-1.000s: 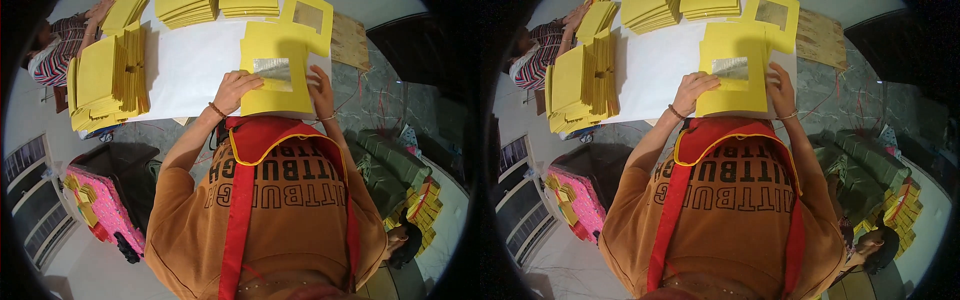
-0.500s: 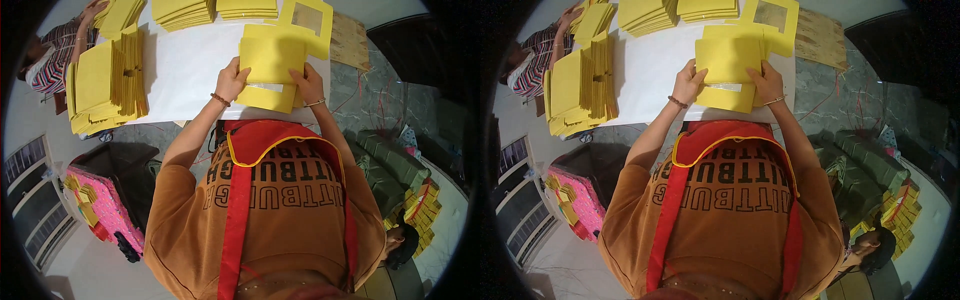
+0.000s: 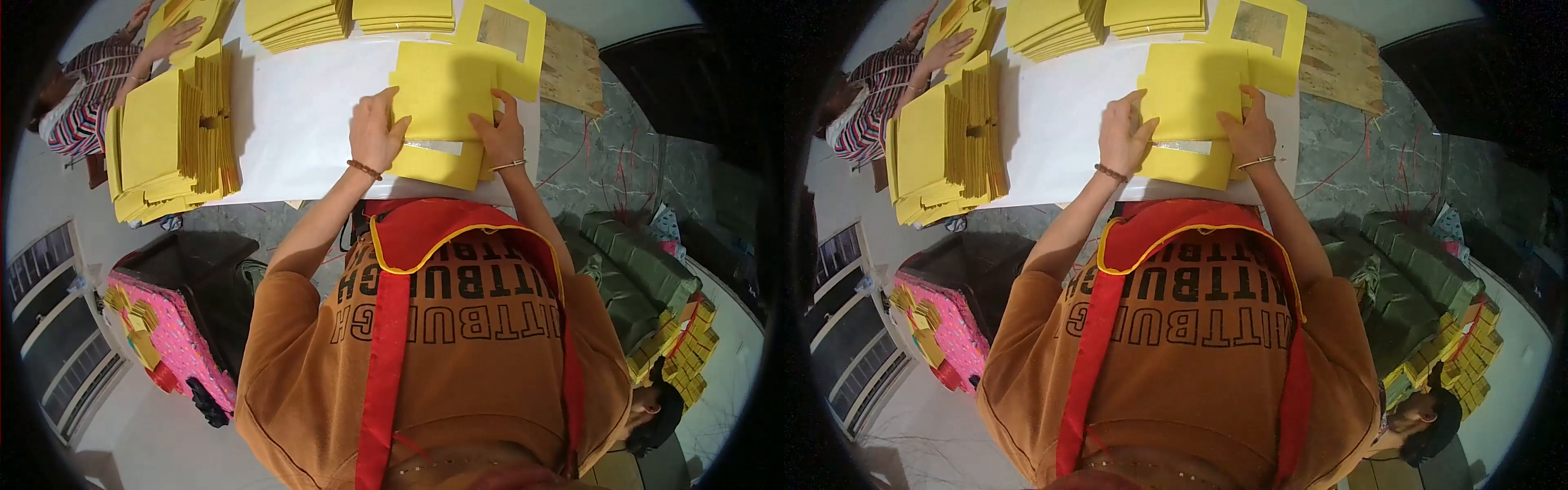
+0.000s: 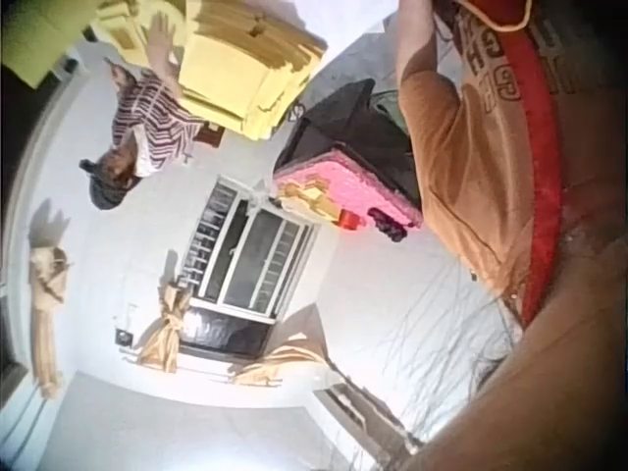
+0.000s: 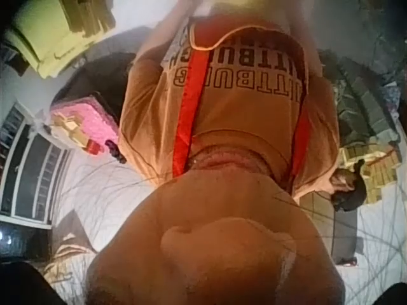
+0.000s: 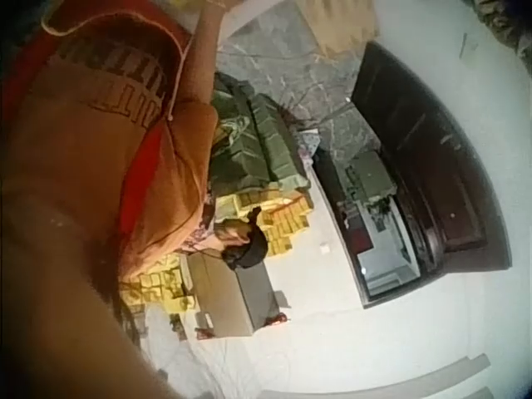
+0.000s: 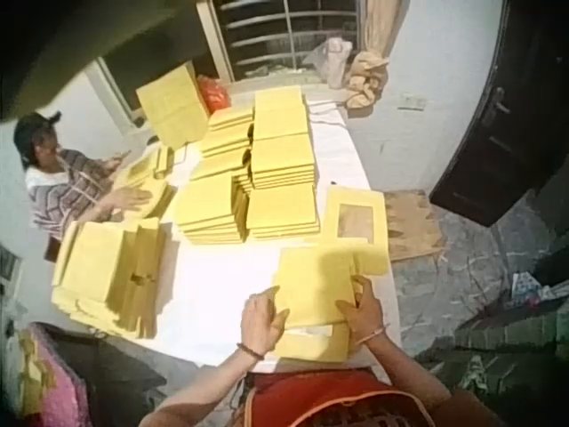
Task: Folding and stacking yellow sheets of ritual paper.
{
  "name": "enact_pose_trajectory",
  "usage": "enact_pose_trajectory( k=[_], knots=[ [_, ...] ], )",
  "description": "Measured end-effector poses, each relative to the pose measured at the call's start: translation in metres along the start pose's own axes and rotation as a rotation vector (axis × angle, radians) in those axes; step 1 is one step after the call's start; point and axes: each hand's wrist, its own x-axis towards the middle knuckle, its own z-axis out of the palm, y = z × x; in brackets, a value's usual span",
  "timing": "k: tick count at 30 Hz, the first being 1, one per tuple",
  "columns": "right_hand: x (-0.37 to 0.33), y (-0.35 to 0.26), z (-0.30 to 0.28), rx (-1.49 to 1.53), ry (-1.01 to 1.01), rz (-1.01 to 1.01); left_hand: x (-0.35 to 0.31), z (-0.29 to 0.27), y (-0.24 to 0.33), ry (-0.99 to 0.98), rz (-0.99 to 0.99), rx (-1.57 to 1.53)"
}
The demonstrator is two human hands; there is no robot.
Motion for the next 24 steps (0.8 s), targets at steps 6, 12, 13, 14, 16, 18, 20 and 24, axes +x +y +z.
enact_pose_trajectory(
  k=[6,12,13,14,16,18,20,24],
  knots=[
    [0.002,0.006,0.002,-0.012,0.011,-0.018,0.006,0.005,0.03,-0.082,0.526,0.198],
    [-0.009,-0.004,0.005,-0.211,0.081,-0.15,-0.005,0.022,0.022,-0.318,0.613,0.272],
    [-0.016,-0.009,0.004,-0.403,0.147,-0.252,-0.005,0.023,0.021,-0.328,0.611,0.294],
    [-0.018,-0.007,0.005,-0.401,0.154,-0.261,-0.005,0.023,0.021,-0.333,0.607,0.32],
    [-0.023,0.01,0.012,-0.454,0.342,-0.418,-0.004,0.024,0.021,-0.337,0.615,0.314],
    [-0.022,0.032,0.02,-0.331,0.343,-0.364,-0.002,0.023,0.021,-0.31,0.643,0.289],
    [-0.02,0.043,0.023,-0.205,0.338,-0.312,-0.003,0.024,0.021,-0.29,0.616,0.259],
    [-0.022,0.048,0.024,-0.238,0.224,-0.174,-0.003,0.023,0.023,-0.208,0.643,0.277]
  ],
)
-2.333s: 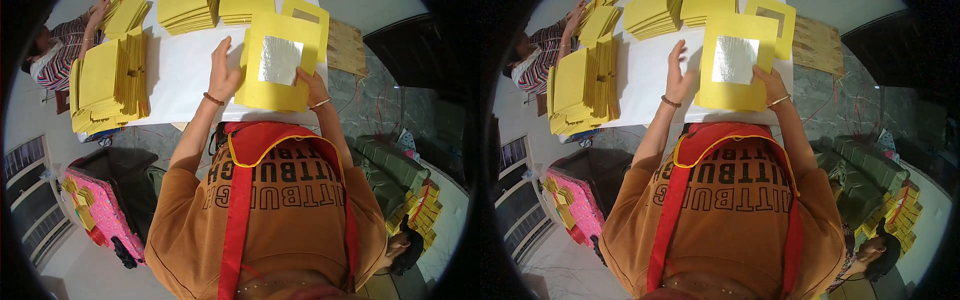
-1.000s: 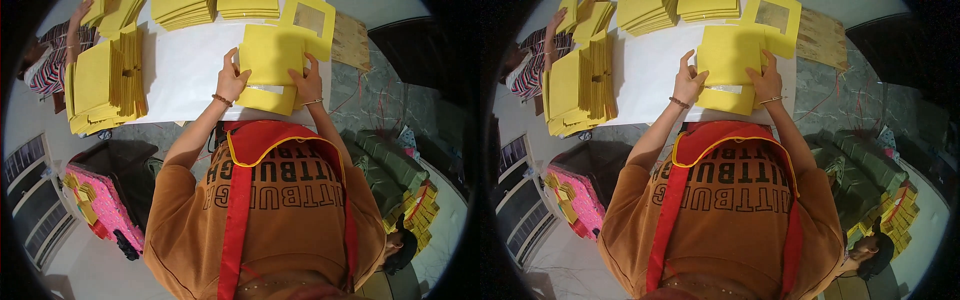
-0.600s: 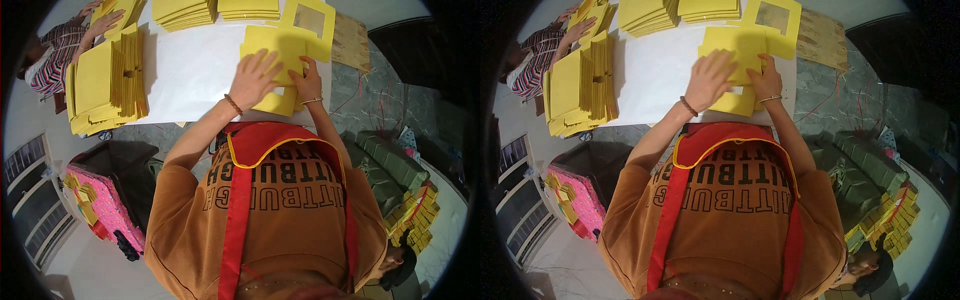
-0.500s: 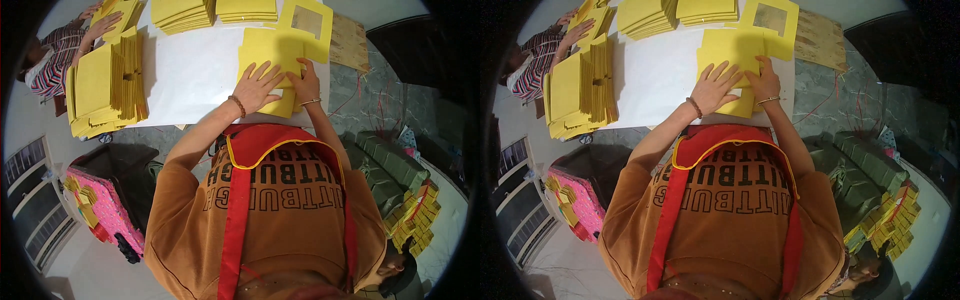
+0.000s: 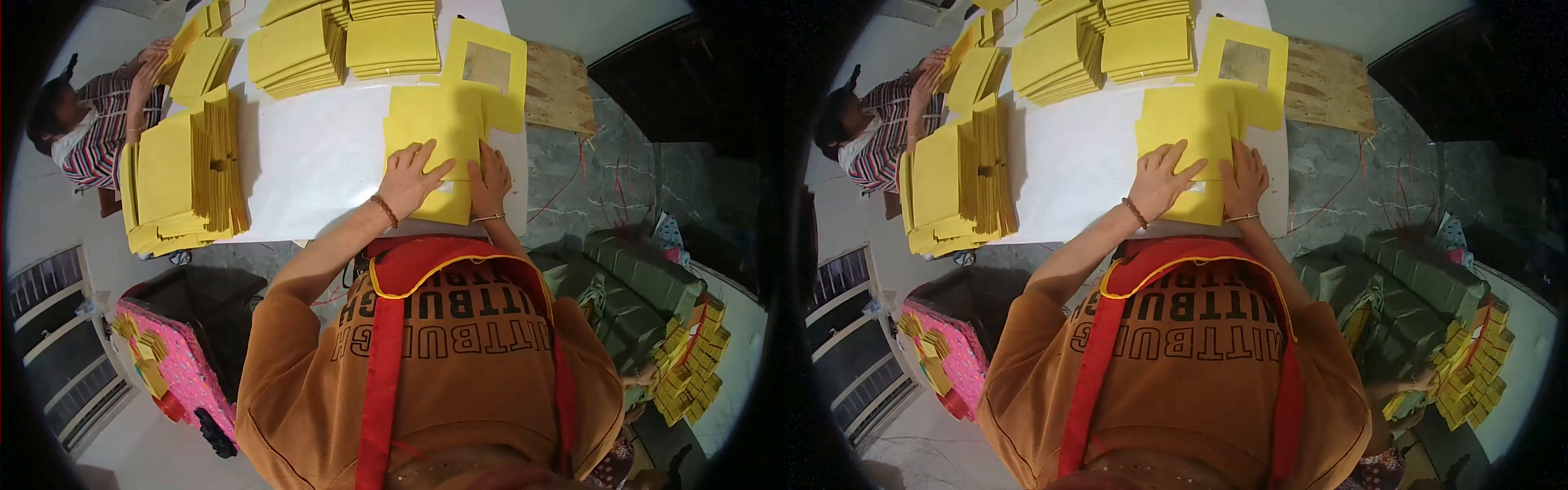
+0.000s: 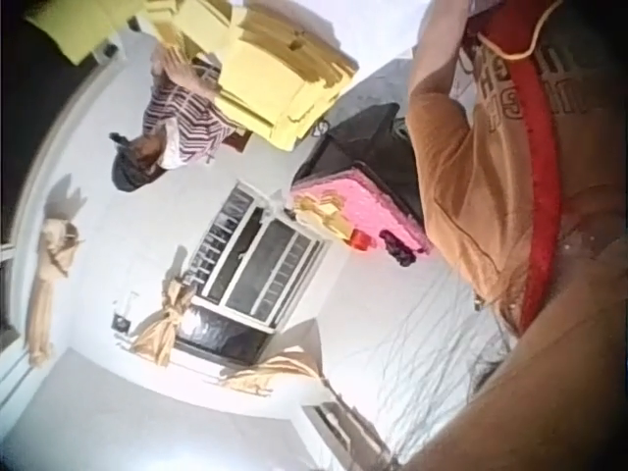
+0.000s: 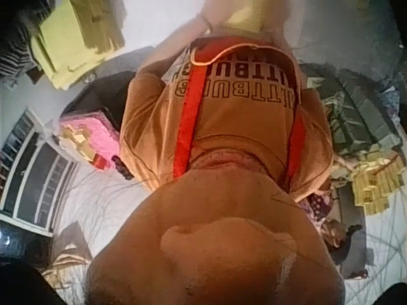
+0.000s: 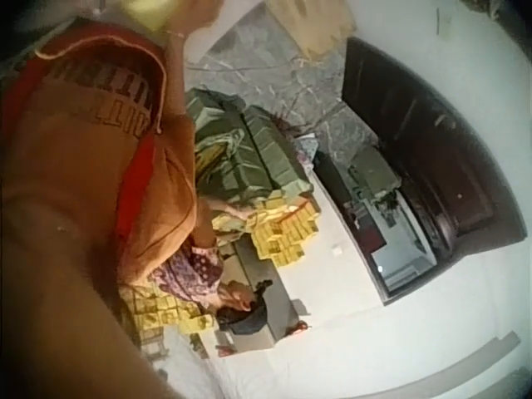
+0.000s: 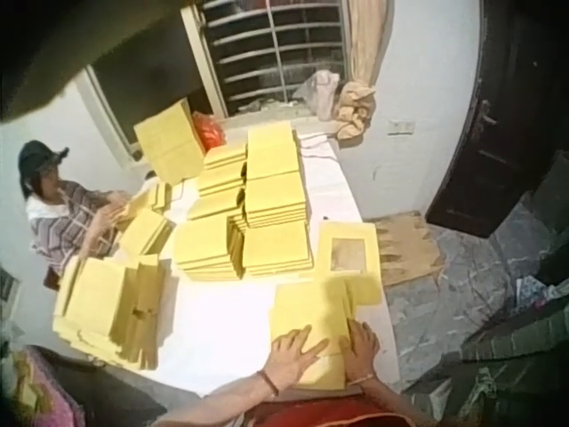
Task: Folding and stacking yellow sheets of ritual paper.
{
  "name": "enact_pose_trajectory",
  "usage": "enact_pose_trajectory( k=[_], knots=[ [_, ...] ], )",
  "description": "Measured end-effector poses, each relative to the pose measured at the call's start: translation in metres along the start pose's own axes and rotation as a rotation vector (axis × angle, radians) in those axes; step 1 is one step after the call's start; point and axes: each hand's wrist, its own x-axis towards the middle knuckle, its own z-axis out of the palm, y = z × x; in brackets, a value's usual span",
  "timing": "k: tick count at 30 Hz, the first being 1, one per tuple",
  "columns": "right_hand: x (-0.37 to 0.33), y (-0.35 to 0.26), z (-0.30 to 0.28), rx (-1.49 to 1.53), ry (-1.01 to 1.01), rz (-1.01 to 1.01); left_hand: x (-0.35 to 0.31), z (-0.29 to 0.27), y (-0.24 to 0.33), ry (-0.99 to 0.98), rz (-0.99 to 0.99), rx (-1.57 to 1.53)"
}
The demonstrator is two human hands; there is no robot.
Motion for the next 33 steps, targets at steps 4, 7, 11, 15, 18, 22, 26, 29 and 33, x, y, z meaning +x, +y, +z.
enact_pose_trajectory(
  k=[4,7,11,15,18,22,26,29,33],
  knots=[
    [0.001,0.001,-0.001,0.07,-0.014,0.037,0.003,0.003,-0.011,-0.014,0.118,0.088],
    [0.002,0.003,0.0,0.085,-0.002,0.031,0.012,-0.005,-0.006,-0.042,0.257,0.302],
    [0.005,0.01,0.003,0.172,0.002,0.011,0.025,-0.004,-0.011,-0.077,0.192,0.189],
    [0.003,0.023,0.011,0.15,0.017,-0.014,0.04,-0.02,-0.032,-0.086,0.163,-0.094],
    [0.001,0.011,0.002,0.02,0.017,-0.038,0.054,-0.055,-0.047,0.106,0.087,-0.209],
    [0.0,0.002,-0.005,0.004,-0.002,-0.032,0.088,-0.091,-0.087,0.347,0.068,0.035],
    [-0.001,0.002,-0.006,-0.014,0.001,-0.043,0.12,-0.065,-0.138,0.403,0.063,0.413],
    [-0.002,0.001,-0.005,0.005,0.006,-0.052,0.121,-0.022,-0.173,0.251,-0.066,0.511],
    [-0.003,0.0,-0.006,0.006,-0.006,-0.05,0.119,0.003,-0.177,0.163,-0.087,0.392]
  ],
)
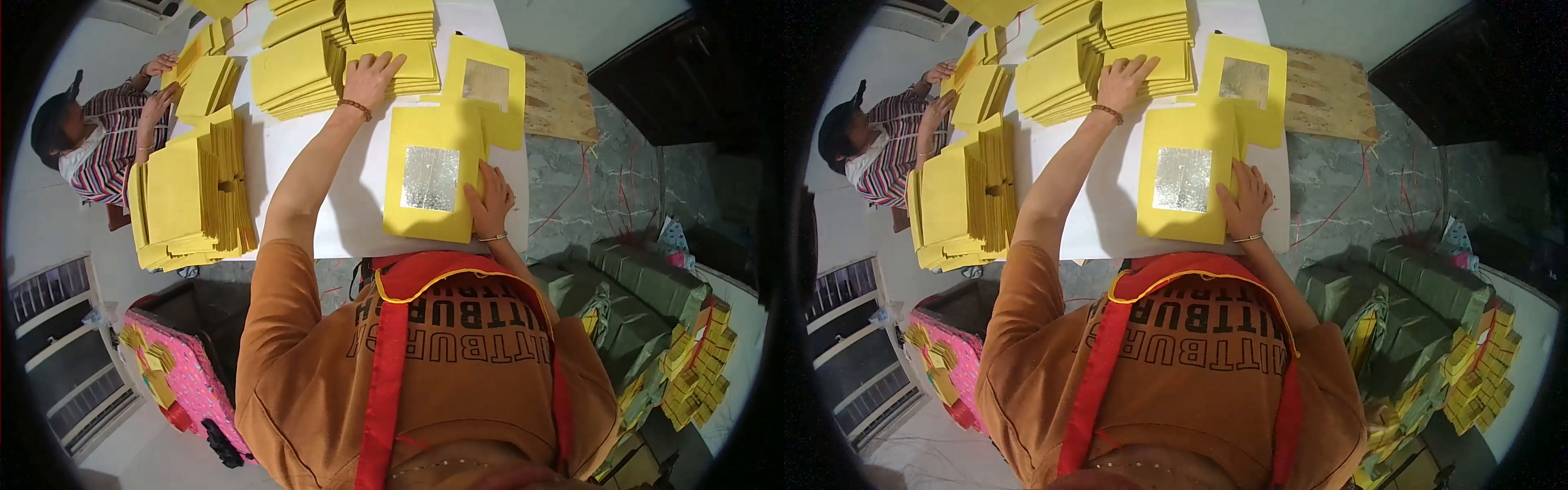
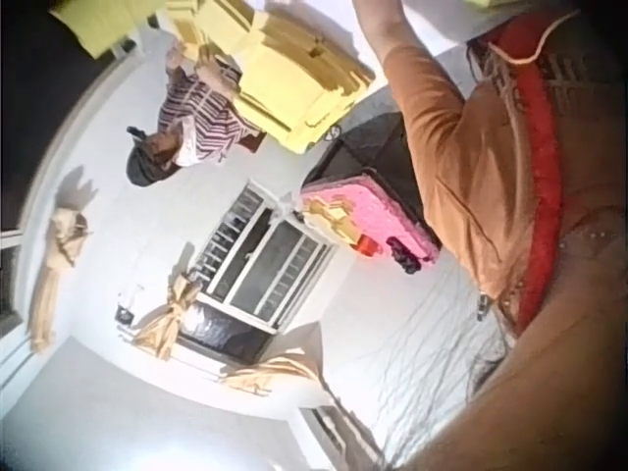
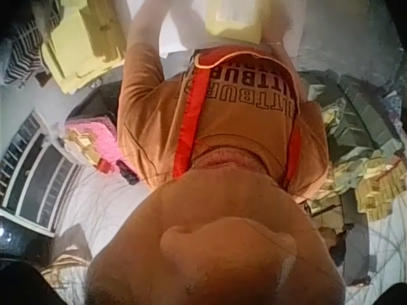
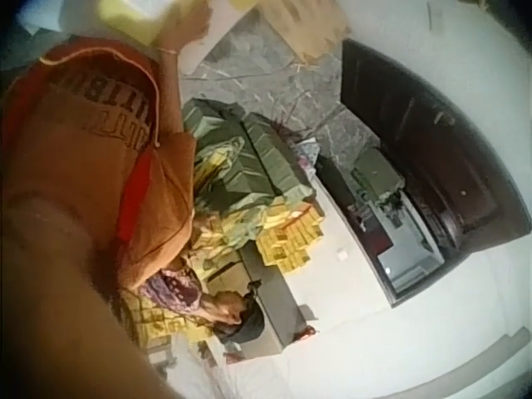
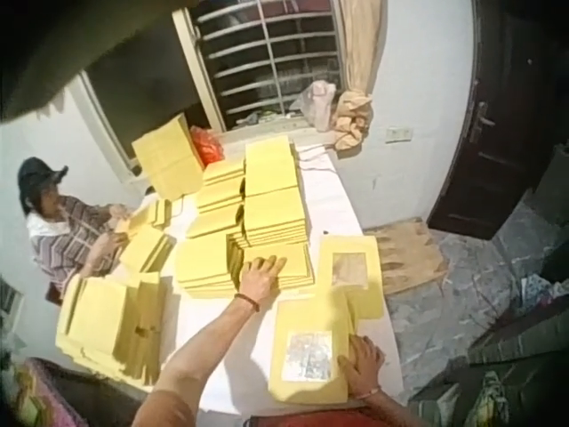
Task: Folding and stacking yellow sheets of ritual paper.
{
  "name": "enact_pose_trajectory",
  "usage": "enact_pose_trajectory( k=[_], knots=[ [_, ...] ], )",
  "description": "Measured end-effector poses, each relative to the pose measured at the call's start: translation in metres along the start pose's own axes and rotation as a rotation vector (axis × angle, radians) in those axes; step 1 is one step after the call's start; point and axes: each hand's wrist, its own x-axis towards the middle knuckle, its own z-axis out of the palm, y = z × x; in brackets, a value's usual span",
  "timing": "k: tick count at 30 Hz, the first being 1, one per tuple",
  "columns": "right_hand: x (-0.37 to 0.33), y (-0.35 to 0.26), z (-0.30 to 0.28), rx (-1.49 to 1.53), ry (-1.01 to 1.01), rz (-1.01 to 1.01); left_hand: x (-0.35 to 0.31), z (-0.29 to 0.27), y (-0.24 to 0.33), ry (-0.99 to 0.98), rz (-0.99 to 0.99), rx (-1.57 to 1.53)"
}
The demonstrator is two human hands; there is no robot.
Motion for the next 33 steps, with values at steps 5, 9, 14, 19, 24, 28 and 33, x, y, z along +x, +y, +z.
enact_pose_trajectory(
  k=[5,9,14,19,24,28,33],
  knots=[
    [0.001,0.003,0.002,-0.023,0.01,0.009,0.002,0.002,0.002,-0.149,-0.047,-0.103],
    [0.002,0.002,0.0,-0.01,0.024,-0.008,-0.003,0.011,-0.001,-0.309,-0.053,-0.163],
    [0.0,0.0,0.0,-0.017,0.008,-0.019,-0.015,0.026,0.005,-0.219,-0.024,-0.004],
    [0.001,0.004,0.001,-0.001,0.039,-0.03,-0.004,-0.016,0.016,-0.234,0.004,-0.089],
    [0.001,0.005,0.003,0.002,0.043,-0.033,-0.009,-0.055,0.03,-0.429,-0.148,-0.18],
    [0.002,0.007,0.001,-0.037,-0.007,-0.03,-0.068,-0.044,0.05,0.057,-0.312,-0.746],
    [0.002,0.025,0.005,0.435,-0.056,0.077,-0.145,-0.065,0.115,-0.01,-0.941,-1.579]
  ],
)
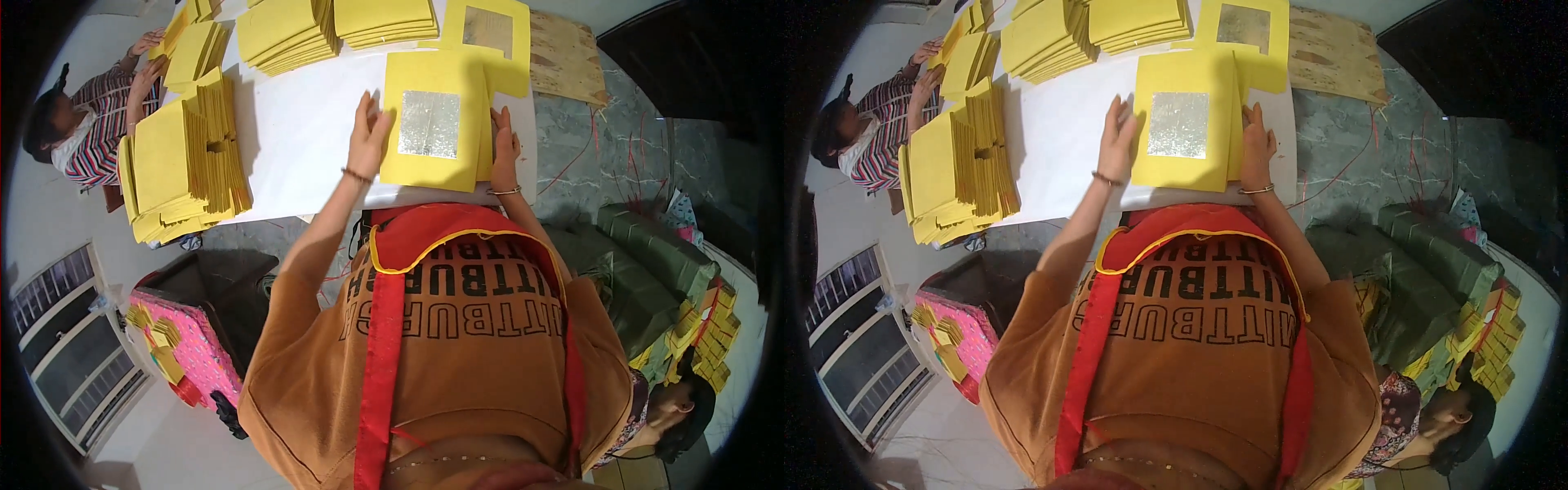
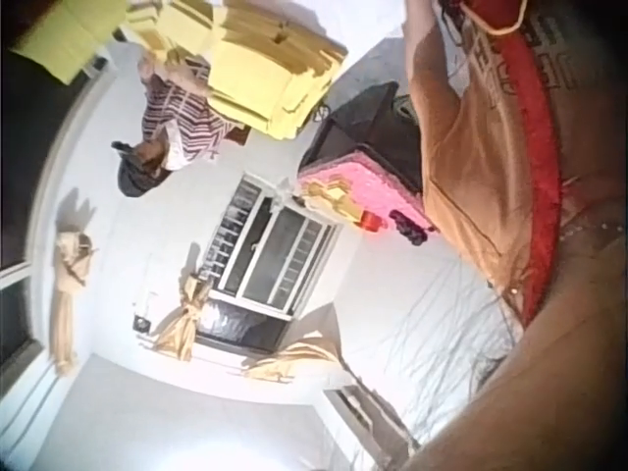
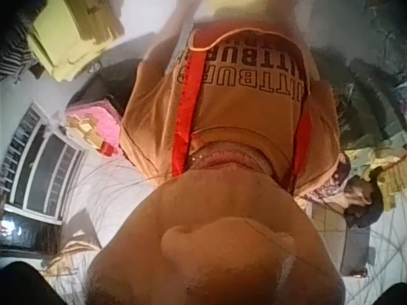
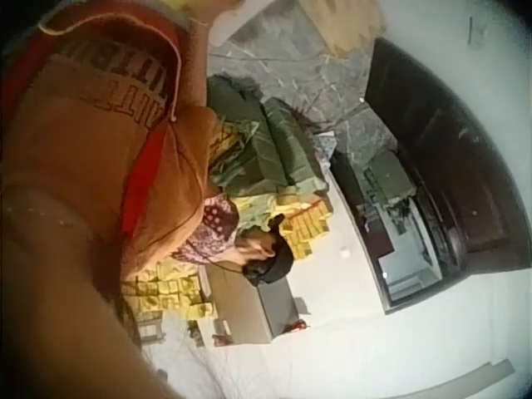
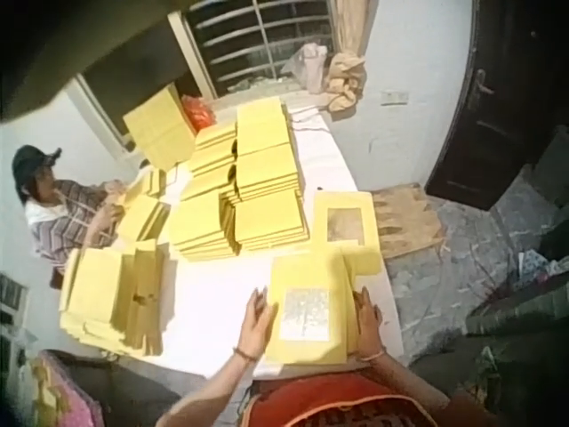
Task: Folding and stacking yellow sheets of ritual paper.
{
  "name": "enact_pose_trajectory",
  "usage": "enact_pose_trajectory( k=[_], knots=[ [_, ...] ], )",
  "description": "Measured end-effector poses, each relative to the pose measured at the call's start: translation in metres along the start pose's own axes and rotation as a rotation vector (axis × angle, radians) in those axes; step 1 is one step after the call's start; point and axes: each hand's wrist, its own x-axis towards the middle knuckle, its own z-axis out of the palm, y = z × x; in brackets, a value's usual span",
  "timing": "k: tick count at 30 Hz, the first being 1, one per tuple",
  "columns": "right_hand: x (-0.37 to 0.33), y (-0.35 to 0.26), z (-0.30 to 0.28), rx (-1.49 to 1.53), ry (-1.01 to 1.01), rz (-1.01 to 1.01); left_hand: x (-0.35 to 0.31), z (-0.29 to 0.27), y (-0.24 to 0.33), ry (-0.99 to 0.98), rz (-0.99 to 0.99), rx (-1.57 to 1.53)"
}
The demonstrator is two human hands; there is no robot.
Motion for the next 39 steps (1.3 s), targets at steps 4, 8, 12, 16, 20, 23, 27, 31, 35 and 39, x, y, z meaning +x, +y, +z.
enact_pose_trajectory(
  k=[4,8,12,16,20,23,27,31,35,39],
  knots=[
    [-0.005,0.0,0.008,0.109,-0.034,0.026,-0.034,0.017,-0.014,-0.002,-0.007,-0.28],
    [-0.005,0.018,0.01,0.09,-0.019,-0.098,-0.038,0.035,-0.012,0.058,0.019,-0.242],
    [-0.001,0.016,0.01,-0.34,-0.058,-0.096,-0.029,0.035,-0.022,0.105,0.025,-0.104],
    [0.004,0.031,0.0,0.118,-0.06,-0.041,-0.03,0.025,-0.01,0.188,-0.003,-0.179],
    [0.004,-0.008,-0.013,0.438,-0.04,0.246,-0.043,0.017,0.017,0.237,0.304,0.463],
    [0.001,-0.016,-0.011,-0.088,-0.093,-0.003,-0.039,0.037,0.035,-0.071,0.416,0.479],
    [-0.002,-0.019,-0.005,-0.105,0.031,-0.027,-0.03,0.061,0.019,-0.196,0.229,0.201],
    [-0.005,-0.025,-0.004,-0.014,0.013,-0.123,-0.023,0.067,0.0,-0.1,0.085,0.105],
    [-0.004,-0.059,-0.009,-0.077,-0.07,-0.308,-0.018,0.066,-0.005,-0.093,-0.003,-0.082],
    [-0.009,-0.077,0.01,-0.218,-0.165,-0.424,-0.013,0.066,0.017,-0.128,-0.137,-0.222]
  ],
)
